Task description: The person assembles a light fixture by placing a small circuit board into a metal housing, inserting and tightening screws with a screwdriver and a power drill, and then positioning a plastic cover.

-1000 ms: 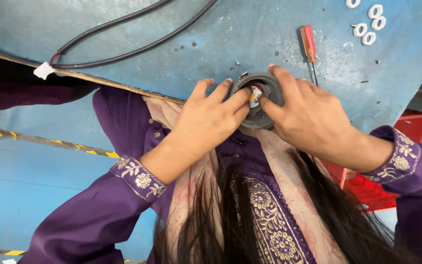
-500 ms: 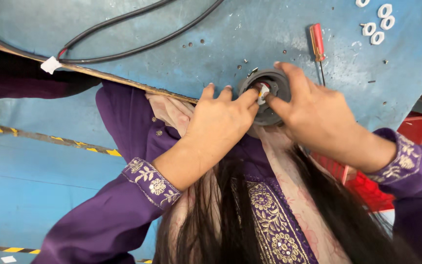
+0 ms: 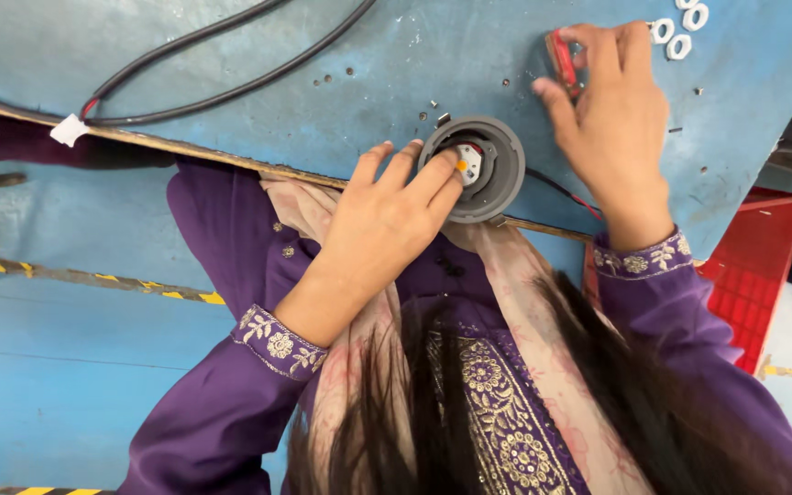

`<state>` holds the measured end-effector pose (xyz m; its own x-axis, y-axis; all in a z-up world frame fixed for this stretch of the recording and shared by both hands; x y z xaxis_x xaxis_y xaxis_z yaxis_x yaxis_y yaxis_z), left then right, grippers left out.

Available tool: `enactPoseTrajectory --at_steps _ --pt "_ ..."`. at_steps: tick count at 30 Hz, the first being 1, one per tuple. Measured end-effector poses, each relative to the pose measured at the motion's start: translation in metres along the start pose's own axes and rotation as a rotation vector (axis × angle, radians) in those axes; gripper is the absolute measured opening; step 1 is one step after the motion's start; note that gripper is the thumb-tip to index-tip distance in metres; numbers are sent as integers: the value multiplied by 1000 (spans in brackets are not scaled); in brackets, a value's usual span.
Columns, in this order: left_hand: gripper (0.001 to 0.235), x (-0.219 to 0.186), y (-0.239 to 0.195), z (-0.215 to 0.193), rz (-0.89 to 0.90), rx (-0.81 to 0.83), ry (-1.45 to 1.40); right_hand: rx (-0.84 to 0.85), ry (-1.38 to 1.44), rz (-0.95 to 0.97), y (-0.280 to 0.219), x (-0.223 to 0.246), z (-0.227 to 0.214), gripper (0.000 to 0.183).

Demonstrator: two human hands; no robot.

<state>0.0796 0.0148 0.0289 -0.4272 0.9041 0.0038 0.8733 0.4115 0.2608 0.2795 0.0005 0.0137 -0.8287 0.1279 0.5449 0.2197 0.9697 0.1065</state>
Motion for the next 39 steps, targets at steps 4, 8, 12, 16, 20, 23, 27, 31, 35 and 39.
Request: enactPoseTrajectory --at_steps 4,8,12,16,20,23,27,31,35,39 --pt "33 0 -1 -3 -16 -8 -43 73 110 74 0 -11 4 55" --pt "35 1 0 -7 -24 -24 -70 53 64 -79 3 12 -3 57" --pt "37 8 -6 -11 -79 -32 -165 -96 335 -100 -18 26 -45 52" --pt "31 3 -5 -5 -82 -30 -121 -186 1012 -272 -29 25 -36 41" --pt "25 -1 -4 -2 -85 -28 -79 -408 979 -443 -51 38 -44 38" --pt "26 -1 -7 0 -117 -34 -110 -352 1024 -501 -54 56 -33 36" --pt "27 -1 -6 7 -167 5 -135 -224 791 -542 -54 76 -17 34" --pt "25 -4 -7 8 -170 15 -139 -122 744 -465 -51 74 -3 35" --pt "25 -2 -6 5 -154 -15 -132 -115 808 -436 -47 70 -1 34" --pt "25 -2 -7 7 -153 -14 -153 -106 776 -463 -46 71 1 32"
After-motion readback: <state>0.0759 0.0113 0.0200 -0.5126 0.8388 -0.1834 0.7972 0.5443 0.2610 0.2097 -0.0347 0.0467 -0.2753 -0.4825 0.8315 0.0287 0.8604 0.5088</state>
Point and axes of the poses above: each hand's wrist, its own y-axis towards the middle knuckle, its own z-axis out of the palm, x = y × z, the point moved 9 cm from there along y, towards the middle knuckle, and after that the axes turned 15 degrees about y, right-handed, at the moved point
